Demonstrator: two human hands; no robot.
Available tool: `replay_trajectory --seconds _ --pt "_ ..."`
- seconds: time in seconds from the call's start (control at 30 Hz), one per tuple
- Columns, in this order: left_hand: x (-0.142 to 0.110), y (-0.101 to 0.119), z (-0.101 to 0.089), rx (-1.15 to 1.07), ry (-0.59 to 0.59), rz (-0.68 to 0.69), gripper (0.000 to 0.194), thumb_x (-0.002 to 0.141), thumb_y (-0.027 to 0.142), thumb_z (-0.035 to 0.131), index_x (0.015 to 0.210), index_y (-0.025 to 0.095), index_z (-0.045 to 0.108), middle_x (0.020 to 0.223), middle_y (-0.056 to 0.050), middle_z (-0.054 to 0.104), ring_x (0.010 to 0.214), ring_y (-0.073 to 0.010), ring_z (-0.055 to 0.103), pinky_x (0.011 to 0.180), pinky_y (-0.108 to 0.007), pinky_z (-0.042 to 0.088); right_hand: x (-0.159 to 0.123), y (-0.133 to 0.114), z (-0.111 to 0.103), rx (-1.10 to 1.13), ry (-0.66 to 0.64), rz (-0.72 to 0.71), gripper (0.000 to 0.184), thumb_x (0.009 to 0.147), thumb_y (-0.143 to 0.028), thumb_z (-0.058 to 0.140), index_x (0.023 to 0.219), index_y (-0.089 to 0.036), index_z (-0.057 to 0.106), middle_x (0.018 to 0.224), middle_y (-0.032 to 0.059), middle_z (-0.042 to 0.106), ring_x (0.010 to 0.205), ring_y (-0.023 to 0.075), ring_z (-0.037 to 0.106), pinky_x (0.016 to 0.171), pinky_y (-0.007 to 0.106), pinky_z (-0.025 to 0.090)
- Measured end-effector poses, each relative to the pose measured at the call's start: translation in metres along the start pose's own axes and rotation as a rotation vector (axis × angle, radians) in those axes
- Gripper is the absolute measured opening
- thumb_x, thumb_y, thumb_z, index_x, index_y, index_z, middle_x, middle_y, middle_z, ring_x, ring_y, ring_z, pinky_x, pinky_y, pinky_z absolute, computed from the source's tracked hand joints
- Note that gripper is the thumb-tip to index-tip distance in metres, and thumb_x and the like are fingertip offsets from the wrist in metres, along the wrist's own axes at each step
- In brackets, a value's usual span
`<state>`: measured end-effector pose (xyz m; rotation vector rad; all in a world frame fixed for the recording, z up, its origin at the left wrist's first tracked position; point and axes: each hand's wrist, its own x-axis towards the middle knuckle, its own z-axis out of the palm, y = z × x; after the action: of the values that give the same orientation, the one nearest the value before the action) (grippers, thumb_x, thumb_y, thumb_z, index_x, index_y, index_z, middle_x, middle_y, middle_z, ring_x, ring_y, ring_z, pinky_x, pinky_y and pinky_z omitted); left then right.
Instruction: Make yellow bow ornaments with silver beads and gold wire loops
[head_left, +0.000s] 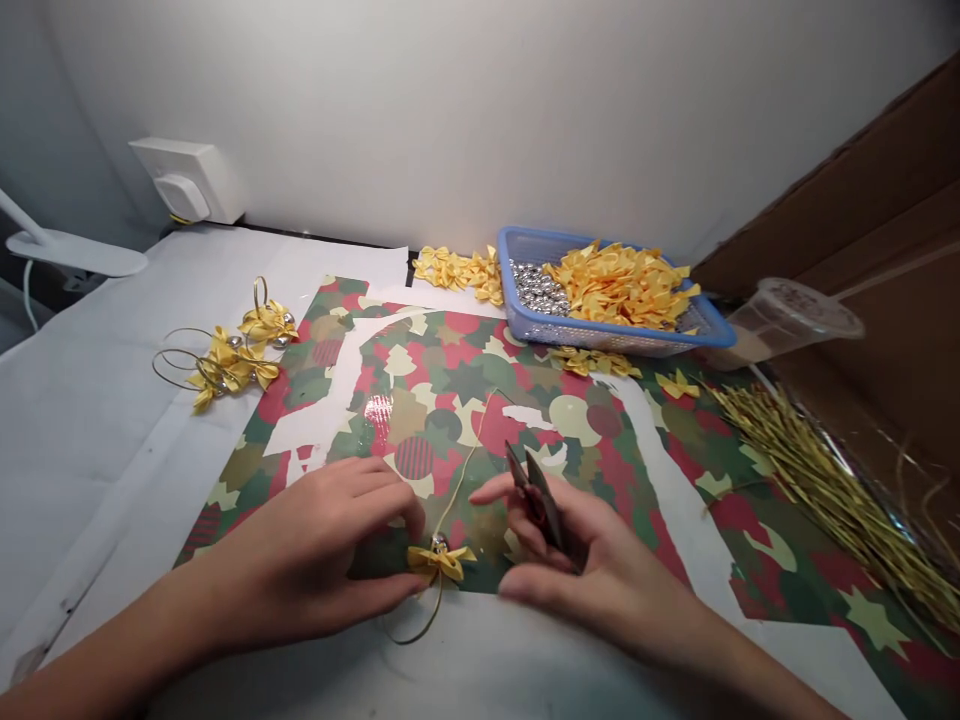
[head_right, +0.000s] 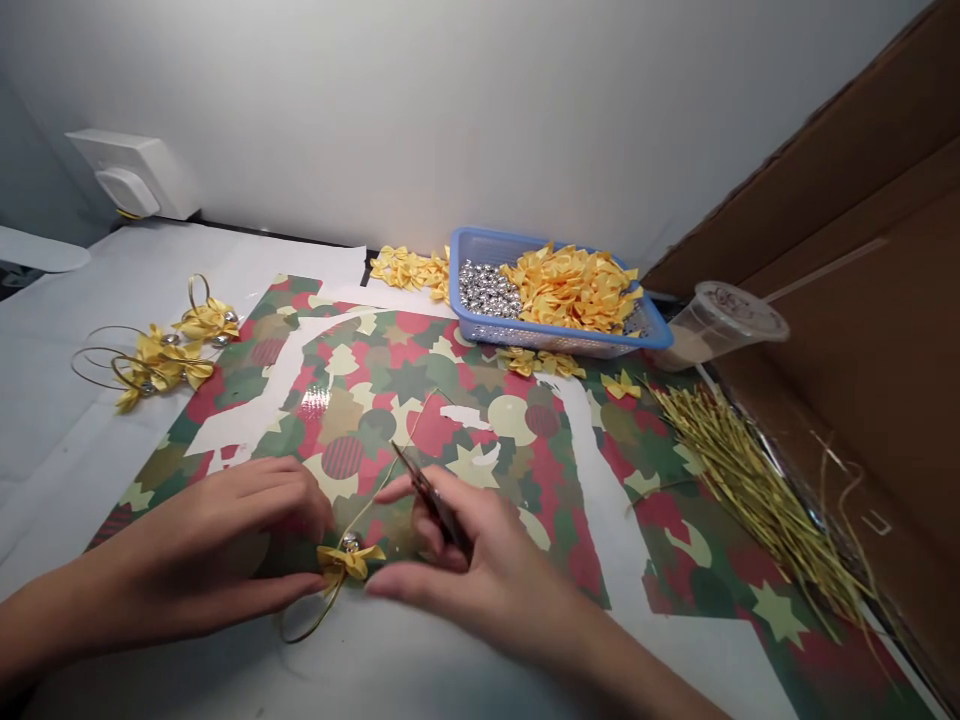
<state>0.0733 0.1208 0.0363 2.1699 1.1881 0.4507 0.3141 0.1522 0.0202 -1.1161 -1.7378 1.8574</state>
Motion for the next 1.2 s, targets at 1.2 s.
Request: replay_trajectory --seconds 1.2 --pt "0.009 0.007 0.026 -0.556 0.163 -0.053 0.023 0.084 0.014 0.063 0.103 0.024 0.073 0.096 -0.002 0.075 0.083 -0.0133 0.069 0.073 -0.022 0.056 0.003 0.013 0.024 0.059 0.191 0.114 0.037 0.078 -0.056 0.062 0.073 -0.019 0.059 0.053 -0.0077 0.032 0.048 0.0091 0.029 0.046 0.023 0.025"
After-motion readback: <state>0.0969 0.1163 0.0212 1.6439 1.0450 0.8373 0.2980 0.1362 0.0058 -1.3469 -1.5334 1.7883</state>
